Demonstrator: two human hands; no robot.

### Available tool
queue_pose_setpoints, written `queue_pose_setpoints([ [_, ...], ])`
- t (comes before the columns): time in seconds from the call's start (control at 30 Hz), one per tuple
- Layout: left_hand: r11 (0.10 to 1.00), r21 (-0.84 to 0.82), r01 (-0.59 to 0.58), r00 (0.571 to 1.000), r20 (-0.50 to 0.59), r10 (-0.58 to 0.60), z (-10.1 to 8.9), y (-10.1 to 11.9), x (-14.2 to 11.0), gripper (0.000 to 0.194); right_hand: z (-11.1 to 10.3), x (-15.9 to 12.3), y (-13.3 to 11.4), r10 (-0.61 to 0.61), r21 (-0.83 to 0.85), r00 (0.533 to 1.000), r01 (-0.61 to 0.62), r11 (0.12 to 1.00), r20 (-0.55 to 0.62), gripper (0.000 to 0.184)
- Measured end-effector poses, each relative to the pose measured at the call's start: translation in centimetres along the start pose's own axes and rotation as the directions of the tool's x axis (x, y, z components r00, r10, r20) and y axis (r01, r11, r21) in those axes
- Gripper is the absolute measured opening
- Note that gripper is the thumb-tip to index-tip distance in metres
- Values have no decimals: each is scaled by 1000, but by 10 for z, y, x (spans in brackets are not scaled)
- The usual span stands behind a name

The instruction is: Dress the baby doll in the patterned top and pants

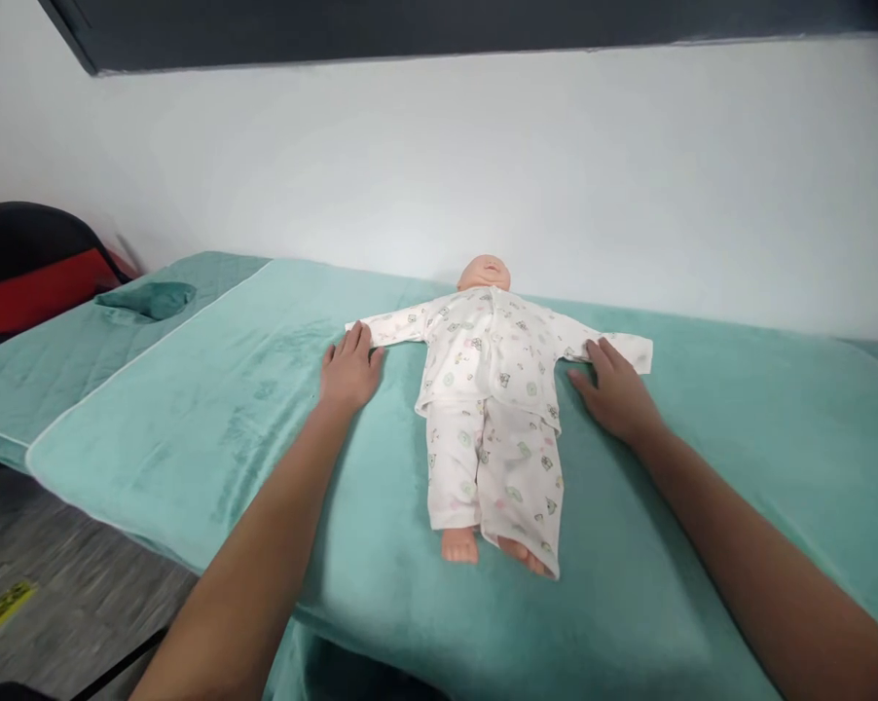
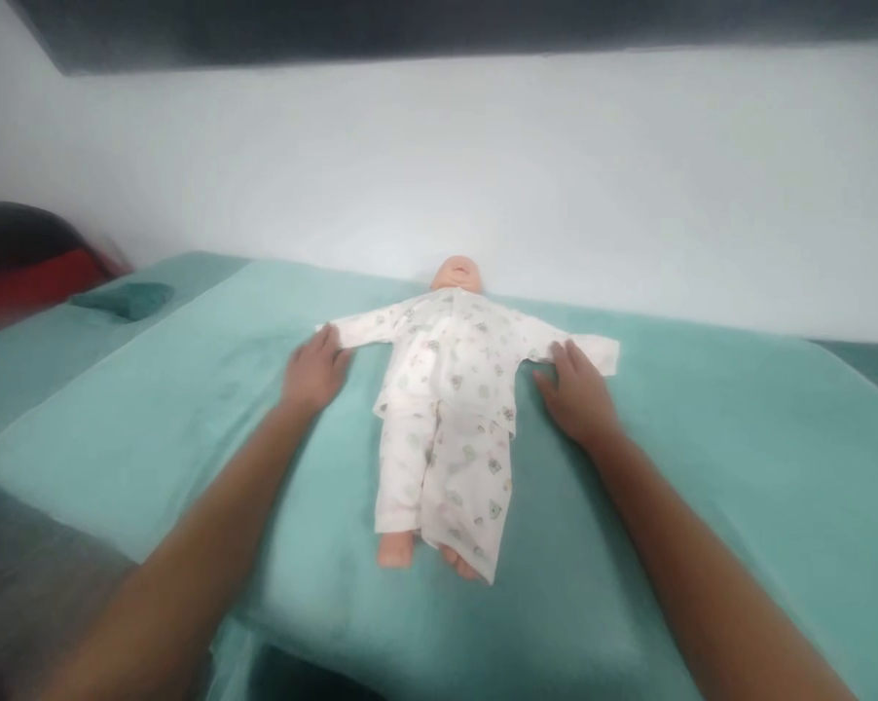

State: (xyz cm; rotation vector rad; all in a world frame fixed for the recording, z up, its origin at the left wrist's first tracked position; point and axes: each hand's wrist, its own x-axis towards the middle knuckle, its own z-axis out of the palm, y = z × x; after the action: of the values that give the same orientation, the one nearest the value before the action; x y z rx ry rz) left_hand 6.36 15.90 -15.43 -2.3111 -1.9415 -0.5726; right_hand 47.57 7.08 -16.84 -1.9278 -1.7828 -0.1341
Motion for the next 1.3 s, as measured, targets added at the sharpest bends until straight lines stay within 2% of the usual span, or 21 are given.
queue_pose_setpoints([
  [0.1, 998, -14, 69, 998, -2, -69, -8, 10, -20, 57, -2, -20, -18, 91, 43, 995, -92, 995, 38, 63],
  [0.2, 989, -147, 29, 998, -55, -37, -24, 25, -59, 50, -17, -53, -44, 105, 233, 994, -99, 967, -10, 56],
  [0.27, 944, -322, -76, 996, -68, 57, -36, 36, -95, 42, -29, -83, -68, 58, 409, 998, -43, 911, -23, 43],
  [0.33, 850, -494, -184, 981, -32, 193, -47, 46, -134, 35, -40, -118, -93, -27, 528, 1000, 17, 849, 11, 28],
  [0.43, 737, -621, -268, 936, 14, 353, -57, 60, -183, 36, -52, -165, -127, -130, 543, 991, 115, 832, -9, 20],
  [0.5, 737, -612, -287, 925, 22, 379, -58, 68, -203, 48, -55, -185, -145, -153, 530, 986, 161, 832, -60, 24],
  [0.63, 821, -489, -295, 942, -4, 335, -52, 81, -212, 60, -54, -191, -175, -199, 460, 966, 255, 851, -167, 34],
  [0.77, 819, -458, -346, 934, -85, 347, -44, 82, -210, 53, -45, -177, -192, -345, 263, 927, 374, 890, -148, 30],
  [0.87, 781, -496, -380, 924, -163, 346, -41, 78, -212, 46, -42, -171, -201, -332, 108, 938, 341, 934, -97, 21],
  [1.0, 766, -522, -376, 927, -212, 311, -40, 74, -217, 46, -45, -167, -213, -300, 3, 954, 300, 954, -28, 8],
  [1.1, 758, -539, -367, 929, -258, 266, -39, 72, -220, 50, -51, -163, -223, -282, 4, 959, 282, 959, -17, 7],
  [1.3, 720, -614, -324, 927, -357, 113, -36, 70, -226, 55, -55, -174, -245, -289, 158, 950, 305, 939, -118, 11],
])
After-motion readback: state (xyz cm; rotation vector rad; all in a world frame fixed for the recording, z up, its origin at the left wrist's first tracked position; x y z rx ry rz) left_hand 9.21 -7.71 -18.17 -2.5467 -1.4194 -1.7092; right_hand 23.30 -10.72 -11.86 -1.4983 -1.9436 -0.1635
